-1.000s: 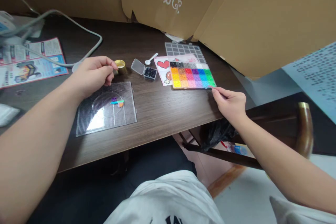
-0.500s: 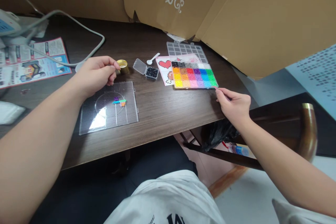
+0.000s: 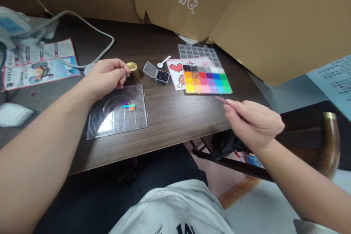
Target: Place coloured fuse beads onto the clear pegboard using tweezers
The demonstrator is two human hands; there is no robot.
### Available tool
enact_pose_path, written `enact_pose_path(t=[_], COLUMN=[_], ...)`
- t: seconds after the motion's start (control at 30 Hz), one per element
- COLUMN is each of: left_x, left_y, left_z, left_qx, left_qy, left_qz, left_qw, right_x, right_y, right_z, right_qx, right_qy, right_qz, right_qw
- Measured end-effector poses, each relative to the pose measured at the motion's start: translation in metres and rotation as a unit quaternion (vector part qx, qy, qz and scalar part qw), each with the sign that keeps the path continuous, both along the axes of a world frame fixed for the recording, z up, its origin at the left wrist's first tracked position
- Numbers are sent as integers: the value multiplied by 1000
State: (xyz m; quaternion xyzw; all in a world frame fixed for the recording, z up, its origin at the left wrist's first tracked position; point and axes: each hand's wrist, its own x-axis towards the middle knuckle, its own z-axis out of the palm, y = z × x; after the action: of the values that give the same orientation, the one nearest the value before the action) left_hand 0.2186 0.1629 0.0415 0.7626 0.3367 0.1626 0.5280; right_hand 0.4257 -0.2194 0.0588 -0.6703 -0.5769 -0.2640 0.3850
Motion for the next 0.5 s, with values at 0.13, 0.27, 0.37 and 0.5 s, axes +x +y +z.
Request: enact_pose_path(t=[0.13,0.27,0.37,0.5], left_x=[0,0,0,0], left_y=[-1,-2,-7,-12], left_z=[1,1,4,12], left_qx=[0,-2,-11,-37], left_qy=[2,-10,-15,-35], left_qz=[1,-5,-4,22], left_qw=[1000,1000,1000,998], right_x=[-21,-35,-47,-68], right_y=[23,59,109,180], right_z=[35,48,38,4], right_qx=[-37,-86,-197,-275], right_qy=[-96,-82,77,327], right_qz=[153,174,267,354], right_qw=[983,977,940,832])
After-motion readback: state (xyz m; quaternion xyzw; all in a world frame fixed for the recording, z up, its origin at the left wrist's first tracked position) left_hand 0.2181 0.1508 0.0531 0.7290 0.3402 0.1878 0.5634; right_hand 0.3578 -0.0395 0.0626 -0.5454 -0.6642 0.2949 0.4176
